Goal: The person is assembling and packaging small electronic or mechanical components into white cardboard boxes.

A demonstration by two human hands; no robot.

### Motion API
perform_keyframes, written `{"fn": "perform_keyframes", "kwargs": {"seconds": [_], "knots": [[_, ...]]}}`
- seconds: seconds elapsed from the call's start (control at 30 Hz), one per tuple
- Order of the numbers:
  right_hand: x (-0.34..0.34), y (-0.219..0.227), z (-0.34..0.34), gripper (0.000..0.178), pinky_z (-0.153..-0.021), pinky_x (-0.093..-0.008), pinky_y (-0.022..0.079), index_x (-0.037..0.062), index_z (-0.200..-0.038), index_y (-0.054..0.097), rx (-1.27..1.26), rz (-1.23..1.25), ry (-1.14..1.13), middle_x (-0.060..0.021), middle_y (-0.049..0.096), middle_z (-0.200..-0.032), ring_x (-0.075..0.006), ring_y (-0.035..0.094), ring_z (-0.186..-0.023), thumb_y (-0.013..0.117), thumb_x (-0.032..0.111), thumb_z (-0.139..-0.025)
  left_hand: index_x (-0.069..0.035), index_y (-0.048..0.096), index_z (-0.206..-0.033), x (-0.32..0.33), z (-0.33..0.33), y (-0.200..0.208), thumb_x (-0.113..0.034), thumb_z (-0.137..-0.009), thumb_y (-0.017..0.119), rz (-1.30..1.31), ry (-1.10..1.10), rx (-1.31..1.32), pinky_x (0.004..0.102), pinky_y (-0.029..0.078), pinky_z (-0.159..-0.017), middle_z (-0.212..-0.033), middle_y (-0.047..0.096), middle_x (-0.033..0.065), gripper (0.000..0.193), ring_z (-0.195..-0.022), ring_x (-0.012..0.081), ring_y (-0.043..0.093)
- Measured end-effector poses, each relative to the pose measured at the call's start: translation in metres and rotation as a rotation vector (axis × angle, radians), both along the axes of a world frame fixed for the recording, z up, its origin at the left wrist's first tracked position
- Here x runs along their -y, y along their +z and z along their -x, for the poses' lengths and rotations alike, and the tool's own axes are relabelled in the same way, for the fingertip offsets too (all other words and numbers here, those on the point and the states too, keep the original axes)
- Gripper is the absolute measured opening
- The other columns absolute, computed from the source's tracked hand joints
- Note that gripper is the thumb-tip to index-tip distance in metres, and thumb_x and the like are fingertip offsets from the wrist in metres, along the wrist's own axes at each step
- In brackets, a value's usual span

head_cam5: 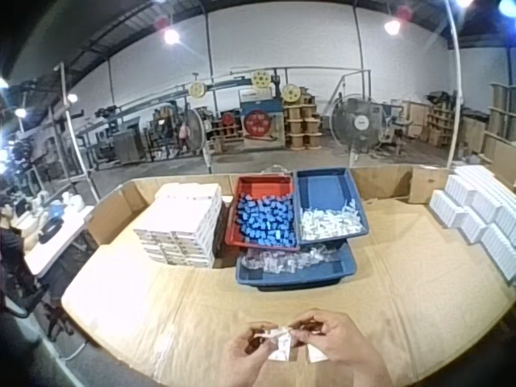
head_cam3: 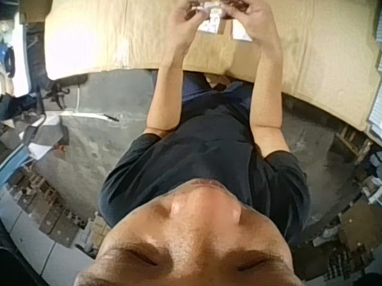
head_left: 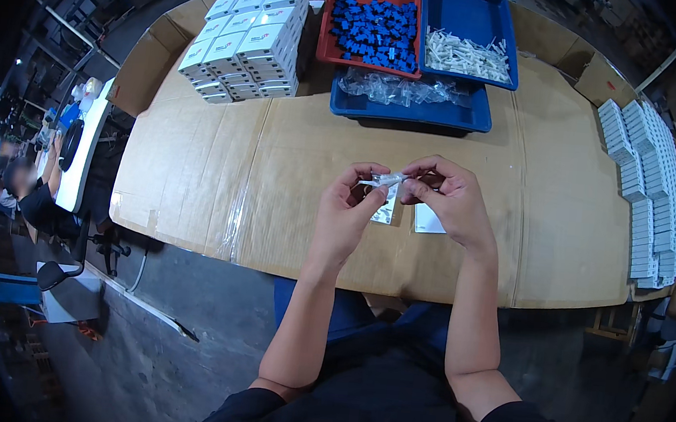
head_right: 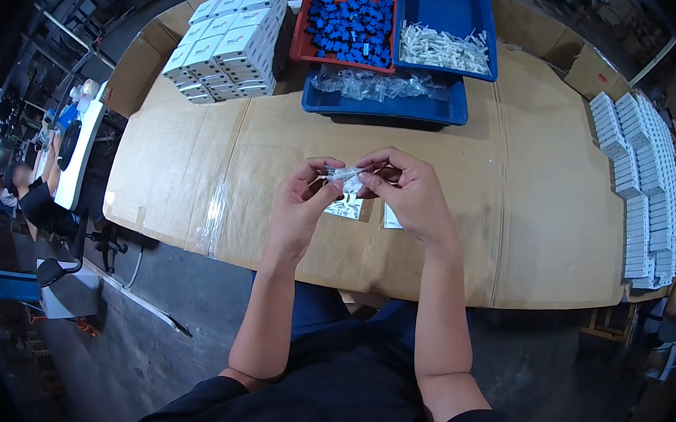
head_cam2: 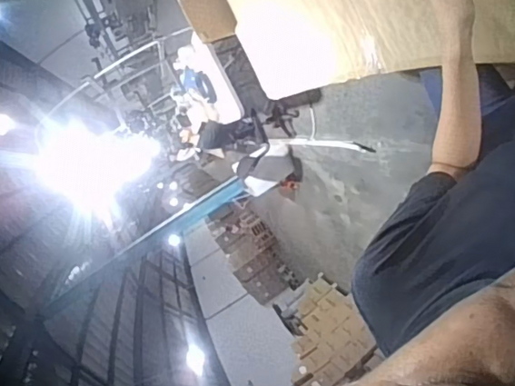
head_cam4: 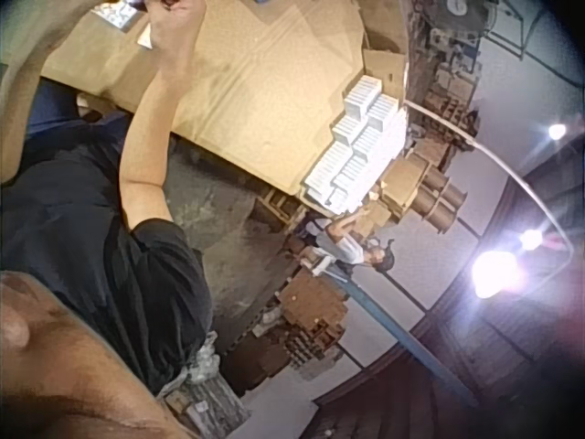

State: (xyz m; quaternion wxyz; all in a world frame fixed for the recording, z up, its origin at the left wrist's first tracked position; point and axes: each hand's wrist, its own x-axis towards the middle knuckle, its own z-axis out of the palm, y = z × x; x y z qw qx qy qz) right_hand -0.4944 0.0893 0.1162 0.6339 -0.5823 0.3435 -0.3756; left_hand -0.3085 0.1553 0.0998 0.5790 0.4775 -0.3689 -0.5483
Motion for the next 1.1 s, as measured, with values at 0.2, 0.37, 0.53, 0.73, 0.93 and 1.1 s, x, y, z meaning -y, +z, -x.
{"fn": "perform_keyframes", "kwargs": {"seconds": [0.2, 0.37, 0.53, 0.73, 0.93, 1.1], "knots": [[0.0, 0.0, 0.002, 0.022, -0.078, -0.0249, 0.057, -0.0024, -0.118, 0.071, -0.049, 0.106, -0.015, -0.0049, 0.07, -0.1, -0.01, 0.067, -0.094, 0.069, -0.004, -0.096, 0.001, 0.064, -0.134, 0.0, -0.006, -0.002, -0.002, -0.098, 0.07, 0.041, 0.012, -0.024, 0.023, 0.051, -0.084, -0.102, 0.07, 0.0033, 0.036, -0.091, 0.0082, 0.062], [0.0, -0.005, 0.005, 0.026, -0.081, -0.025, 0.055, -0.0028, -0.121, 0.072, -0.054, 0.039, -0.002, -0.0041, 0.069, -0.101, -0.0084, 0.063, -0.095, 0.07, -0.005, -0.095, 0.001, 0.068, -0.13, 0.001, -0.013, -0.007, -0.003, -0.096, 0.074, 0.103, -0.051, 0.308, 0.0237, 0.052, -0.08, -0.103, 0.072, 0.0035, 0.035, -0.089, 0.0085, 0.063], [0.003, -0.018, 0.01, 0.027, -0.081, -0.0269, 0.055, -0.0044, -0.121, 0.072, -0.017, 0.05, -0.008, -0.0042, 0.07, -0.103, -0.0091, 0.063, -0.093, 0.07, -0.004, -0.094, -0.002, 0.075, -0.12, 0.008, -0.019, -0.002, -0.004, -0.093, 0.076, 0.185, -0.062, 0.623, 0.0273, 0.053, -0.077, -0.098, 0.075, 0.0048, 0.027, -0.085, 0.0111, 0.065], [-0.005, -0.054, 0.001, 0.021, -0.08, -0.0291, 0.054, -0.0004, -0.115, 0.075, -0.356, 0.084, -0.08, -0.0065, 0.071, -0.101, -0.0128, 0.065, -0.09, 0.072, 0.001, -0.094, -0.005, 0.078, -0.112, 0.017, -0.032, -0.042, -0.011, -0.093, 0.075, 0.256, -0.176, 0.925, 0.0344, 0.052, -0.073, -0.095, 0.074, 0.0088, 0.02, -0.078, 0.0231, 0.065], [-0.02, -0.083, -0.018, 0.012, -0.073, -0.0275, 0.048, 0.0004, -0.103, 0.075, -0.446, 0.248, -0.212, -0.0025, 0.064, -0.089, -0.0118, 0.058, -0.08, 0.074, 0.001, -0.091, -0.01, 0.079, -0.11, 0.012, -0.047, -0.065, -0.016, -0.092, 0.074, 0.465, -0.137, 1.156, 0.0394, 0.047, -0.085, -0.094, 0.07, 0.0061, 0.019, -0.082, 0.0231, 0.067], [-0.022, -0.089, -0.03, 0.02, -0.07, -0.0304, 0.05, 0.0027, -0.111, 0.071, -0.432, 0.241, -0.217, -0.007, 0.068, -0.093, -0.0145, 0.062, -0.074, 0.071, 0.0, -0.091, -0.012, 0.075, -0.107, 0.013, -0.055, -0.059, -0.016, -0.09, 0.075, 0.309, -0.149, 1.132, 0.041, 0.043, -0.091, -0.097, 0.071, 0.0032, 0.017, -0.094, 0.0241, 0.066]]}}
